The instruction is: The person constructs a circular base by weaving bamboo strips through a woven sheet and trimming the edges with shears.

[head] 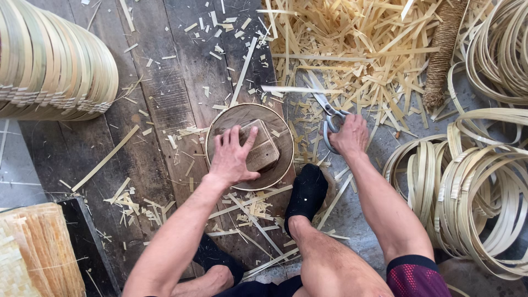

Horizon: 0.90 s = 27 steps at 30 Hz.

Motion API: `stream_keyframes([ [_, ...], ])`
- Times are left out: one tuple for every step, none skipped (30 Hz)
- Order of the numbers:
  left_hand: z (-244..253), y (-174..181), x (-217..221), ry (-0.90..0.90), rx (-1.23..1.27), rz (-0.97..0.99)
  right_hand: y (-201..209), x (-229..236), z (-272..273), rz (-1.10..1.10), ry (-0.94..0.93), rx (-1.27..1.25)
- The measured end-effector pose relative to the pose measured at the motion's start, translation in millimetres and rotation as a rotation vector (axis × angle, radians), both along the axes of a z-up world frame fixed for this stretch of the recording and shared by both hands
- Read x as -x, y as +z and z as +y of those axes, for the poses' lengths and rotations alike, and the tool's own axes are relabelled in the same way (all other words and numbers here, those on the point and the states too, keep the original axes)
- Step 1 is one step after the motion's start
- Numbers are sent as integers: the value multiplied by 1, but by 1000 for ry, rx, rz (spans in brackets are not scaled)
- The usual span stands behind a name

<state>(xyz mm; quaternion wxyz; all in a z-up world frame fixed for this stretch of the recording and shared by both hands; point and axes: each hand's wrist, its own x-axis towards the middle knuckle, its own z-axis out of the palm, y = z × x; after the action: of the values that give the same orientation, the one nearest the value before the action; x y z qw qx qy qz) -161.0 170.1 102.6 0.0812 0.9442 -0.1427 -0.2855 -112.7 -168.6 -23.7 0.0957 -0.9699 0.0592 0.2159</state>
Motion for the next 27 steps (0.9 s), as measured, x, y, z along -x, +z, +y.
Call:
stream_keyframes([
  [9,-5,-1,12,88,-3,-3,6,-3,-16,-56,21],
  [18,-11,-3,25,176,-5,-4,12,-3,-40,-82,-32],
  [26,-22,-12,49,228,-80,-3,18,-4,-64,-110,-82],
  [32,-35,-26,75,279,-154,0,25,-3,-89,-137,-133],
  [34,-49,-41,105,331,-233,5,32,3,-67,-116,-245],
  [33,-63,-56,145,398,-228,9,37,15,-45,-93,-357],
  [31,-76,-73,188,463,-222,10,35,29,146,-287,-586],
  [26,-89,-90,226,413,-117,10,33,45,341,-482,-812],
  [20,-100,-107,262,359,-12,10,32,60,333,-491,-907],
  [15,-108,-118,299,305,92,8,31,71,324,-500,-1002],
  [12,-113,-122,329,318,139,6,28,79,286,-453,-979],
  [8,-117,-126,359,332,187,2,24,84,247,-405,-955],
  [5,-121,-129,389,345,236,-3,21,88,211,-359,-929],
  [3,-123,-129,409,342,216,-7,19,90,231,-375,-895],
  [0,-125,-127,428,338,196,-11,18,91,252,-391,-861],
  [-2,-127,-126,446,335,177,-16,16,91,272,-407,-826],
  [-5,-128,-123,442,335,149,-20,15,91,260,-385,-803],
  [-7,-130,-120,438,335,122,-24,15,92,249,-363,-779],
  [-7,-131,-117,436,332,94,-27,14,94,238,-338,-758],
  [-7,-133,-115,425,346,60,-29,14,95,239,-342,-750],
  [-7,-134,-114,412,359,24,-29,13,96,239,-345,-743],
  [-6,-136,-111,399,372,-12,-26,13,98,238,-349,-736],
  [-5,-137,-110,389,376,-26,-21,13,98,226,-346,-733],
  [-4,-137,-107,378,380,-41,-13,14,98,214,-343,-731],
  [0,-137,-108,368,383,-63,-4,12,99,196,-336,-732],
  [5,-137,-108,418,414,-83,7,12,100,175,-338,-724],
  [12,-137,-103,472,441,-101,20,16,100,160,-336,-716],
])
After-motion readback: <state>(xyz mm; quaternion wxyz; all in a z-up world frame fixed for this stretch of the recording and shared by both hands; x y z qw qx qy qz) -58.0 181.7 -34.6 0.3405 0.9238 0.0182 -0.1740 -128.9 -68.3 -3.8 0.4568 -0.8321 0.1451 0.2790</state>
